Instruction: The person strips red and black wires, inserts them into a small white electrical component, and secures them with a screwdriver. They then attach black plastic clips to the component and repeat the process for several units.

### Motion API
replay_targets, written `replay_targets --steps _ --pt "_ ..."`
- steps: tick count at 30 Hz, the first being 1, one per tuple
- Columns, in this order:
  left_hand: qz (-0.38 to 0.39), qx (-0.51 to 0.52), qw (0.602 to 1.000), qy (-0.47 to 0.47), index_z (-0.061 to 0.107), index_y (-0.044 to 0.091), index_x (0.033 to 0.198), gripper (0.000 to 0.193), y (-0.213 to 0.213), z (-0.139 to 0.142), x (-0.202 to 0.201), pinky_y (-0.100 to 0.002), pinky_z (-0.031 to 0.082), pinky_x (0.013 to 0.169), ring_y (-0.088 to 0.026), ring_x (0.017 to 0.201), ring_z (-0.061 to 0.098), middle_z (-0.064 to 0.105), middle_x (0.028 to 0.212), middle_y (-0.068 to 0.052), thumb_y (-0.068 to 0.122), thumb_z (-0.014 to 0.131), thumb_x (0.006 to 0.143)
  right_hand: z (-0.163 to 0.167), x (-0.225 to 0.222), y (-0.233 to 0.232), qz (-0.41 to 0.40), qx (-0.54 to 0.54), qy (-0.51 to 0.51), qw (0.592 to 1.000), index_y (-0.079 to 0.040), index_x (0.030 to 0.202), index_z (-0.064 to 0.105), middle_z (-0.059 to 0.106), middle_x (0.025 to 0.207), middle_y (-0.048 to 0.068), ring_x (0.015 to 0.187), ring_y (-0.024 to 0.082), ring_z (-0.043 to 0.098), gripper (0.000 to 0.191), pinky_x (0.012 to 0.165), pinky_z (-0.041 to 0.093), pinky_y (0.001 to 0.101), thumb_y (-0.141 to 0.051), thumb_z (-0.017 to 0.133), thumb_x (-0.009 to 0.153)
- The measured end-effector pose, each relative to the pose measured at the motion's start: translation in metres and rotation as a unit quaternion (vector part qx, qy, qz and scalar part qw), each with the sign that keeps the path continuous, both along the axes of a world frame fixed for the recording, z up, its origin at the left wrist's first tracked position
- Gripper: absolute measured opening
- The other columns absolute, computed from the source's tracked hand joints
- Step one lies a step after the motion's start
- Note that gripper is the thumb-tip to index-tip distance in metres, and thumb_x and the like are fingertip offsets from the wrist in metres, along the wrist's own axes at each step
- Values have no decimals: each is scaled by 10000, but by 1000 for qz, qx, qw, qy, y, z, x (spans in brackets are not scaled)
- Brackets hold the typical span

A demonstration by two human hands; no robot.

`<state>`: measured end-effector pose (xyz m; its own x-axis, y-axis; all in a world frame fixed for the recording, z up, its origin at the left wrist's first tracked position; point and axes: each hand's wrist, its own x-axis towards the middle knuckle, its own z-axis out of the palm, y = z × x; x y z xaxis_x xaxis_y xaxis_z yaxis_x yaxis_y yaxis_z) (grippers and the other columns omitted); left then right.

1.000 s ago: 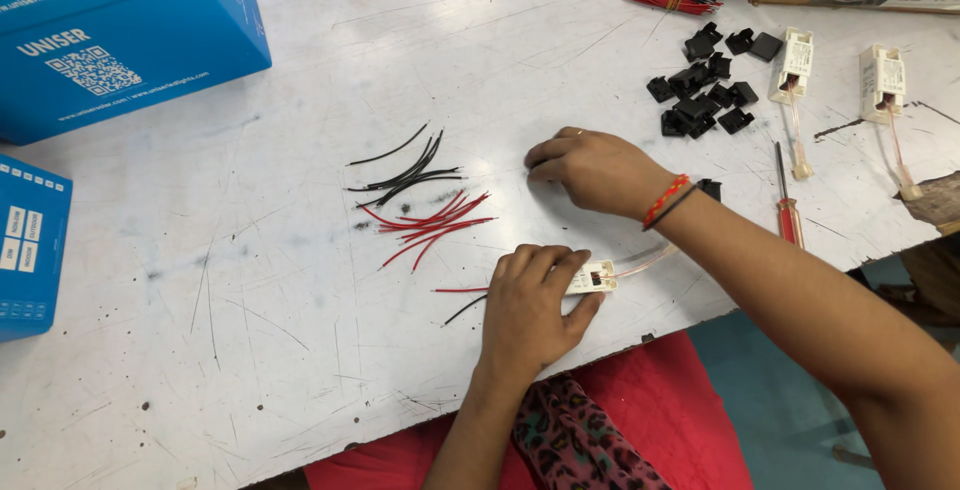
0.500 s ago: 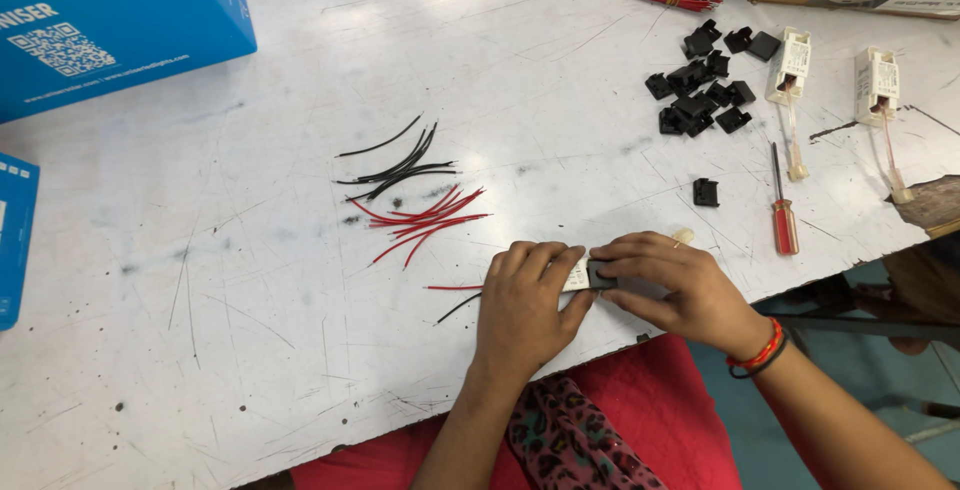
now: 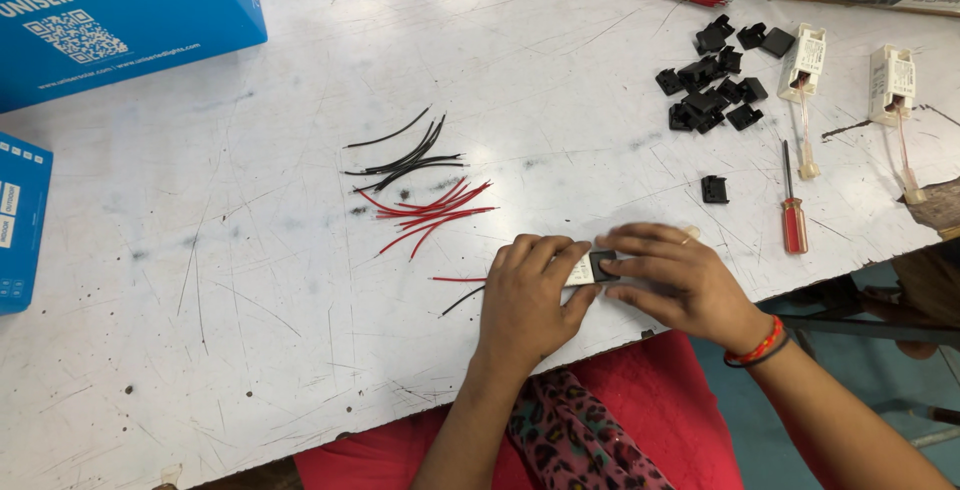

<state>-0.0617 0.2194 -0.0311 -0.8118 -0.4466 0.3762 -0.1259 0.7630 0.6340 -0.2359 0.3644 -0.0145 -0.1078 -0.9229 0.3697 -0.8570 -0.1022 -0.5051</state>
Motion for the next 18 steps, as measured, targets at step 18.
replay_targets --steps 18 --pt "-31 -103 993 55 681 78 1179 358 26 6 18 -435 457 979 -257 1129 622 688 1218 -68 198 748 849 2 21 29 -162 140 -164 963 -85 1128 710 788 1070 43 993 186 793 459 858 624 302 -193 901 724"
